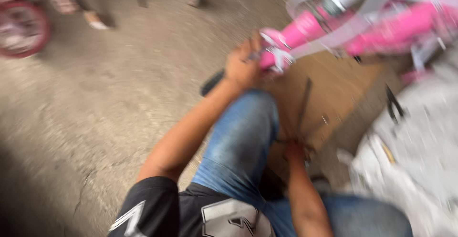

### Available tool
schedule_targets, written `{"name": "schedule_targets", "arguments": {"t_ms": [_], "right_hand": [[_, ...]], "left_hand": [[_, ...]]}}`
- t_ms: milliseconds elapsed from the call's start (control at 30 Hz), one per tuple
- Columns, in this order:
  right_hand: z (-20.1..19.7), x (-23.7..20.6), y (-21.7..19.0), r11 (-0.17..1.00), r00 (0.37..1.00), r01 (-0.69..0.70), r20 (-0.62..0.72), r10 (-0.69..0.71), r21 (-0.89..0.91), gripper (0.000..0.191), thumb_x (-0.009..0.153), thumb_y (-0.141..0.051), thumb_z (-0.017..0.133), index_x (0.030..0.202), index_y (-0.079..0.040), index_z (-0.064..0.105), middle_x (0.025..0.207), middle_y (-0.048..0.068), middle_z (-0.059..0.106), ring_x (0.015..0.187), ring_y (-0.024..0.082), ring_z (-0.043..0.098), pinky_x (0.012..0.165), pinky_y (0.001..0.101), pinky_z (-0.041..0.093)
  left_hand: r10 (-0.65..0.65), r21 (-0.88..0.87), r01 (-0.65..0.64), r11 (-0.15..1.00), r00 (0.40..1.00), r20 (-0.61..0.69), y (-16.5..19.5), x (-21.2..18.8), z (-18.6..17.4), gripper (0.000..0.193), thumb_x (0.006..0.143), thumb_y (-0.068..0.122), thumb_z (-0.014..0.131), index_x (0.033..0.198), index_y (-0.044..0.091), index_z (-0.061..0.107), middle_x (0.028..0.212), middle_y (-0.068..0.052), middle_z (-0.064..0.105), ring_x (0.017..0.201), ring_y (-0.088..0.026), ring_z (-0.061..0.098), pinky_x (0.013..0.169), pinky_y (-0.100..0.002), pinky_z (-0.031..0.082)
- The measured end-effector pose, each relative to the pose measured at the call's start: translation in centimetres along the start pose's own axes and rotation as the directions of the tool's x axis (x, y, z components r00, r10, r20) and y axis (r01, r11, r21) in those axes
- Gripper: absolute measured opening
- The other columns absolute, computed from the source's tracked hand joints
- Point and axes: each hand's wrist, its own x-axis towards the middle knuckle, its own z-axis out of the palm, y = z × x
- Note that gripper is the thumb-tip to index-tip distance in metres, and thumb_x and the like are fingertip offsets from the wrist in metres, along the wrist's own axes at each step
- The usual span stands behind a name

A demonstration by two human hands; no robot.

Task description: The person sits on the workshop floor assembling a pink children's bicycle. They align the front fender and brake caliper on the fork, thread fasteners by hand, and use a T-handle hex wrench and open-end wrenches to tighten the bolts, steadying the wheel and frame with the other hand.

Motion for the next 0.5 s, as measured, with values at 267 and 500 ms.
{"name": "schedule_targets", "arguments": {"t_ms": [267,500], "right_hand": [[-1.2,-0.2,-2.0,1.000,0.999,0.014,-0.035,-0.014,0.003,0.084,0.088,-0.013,0.066,0.159,-0.011,0.022,0.156,0.031,0.029,0.136,0.049,0.041,0.109,0.0545,0.040],[-2.2,1.1,-2.1,0.998,0.998,0.056,0.001,-0.056,-0.004,0.079,0.089,-0.015,0.066,0.157,-0.008,0.027,0.155,0.031,0.034,0.139,0.047,0.041,0.112,0.0531,0.039]], "left_hand": [[0.098,-0.582,-0.057,0.811,0.994,0.038,5.6,-9.3,-14.5,0.042,0.097,0.042,0.071,0.121,0.007,0.075,0.114,-0.014,0.078,0.109,-0.028,0.075,0.097,-0.039,0.060],[0.328,-0.986,-0.020,0.166,0.944,0.036,13.1,-14.2,-26.6,0.032,0.102,0.031,0.070,0.119,0.004,0.074,0.104,-0.009,0.077,0.097,-0.016,0.074,0.091,-0.033,0.061]]}}
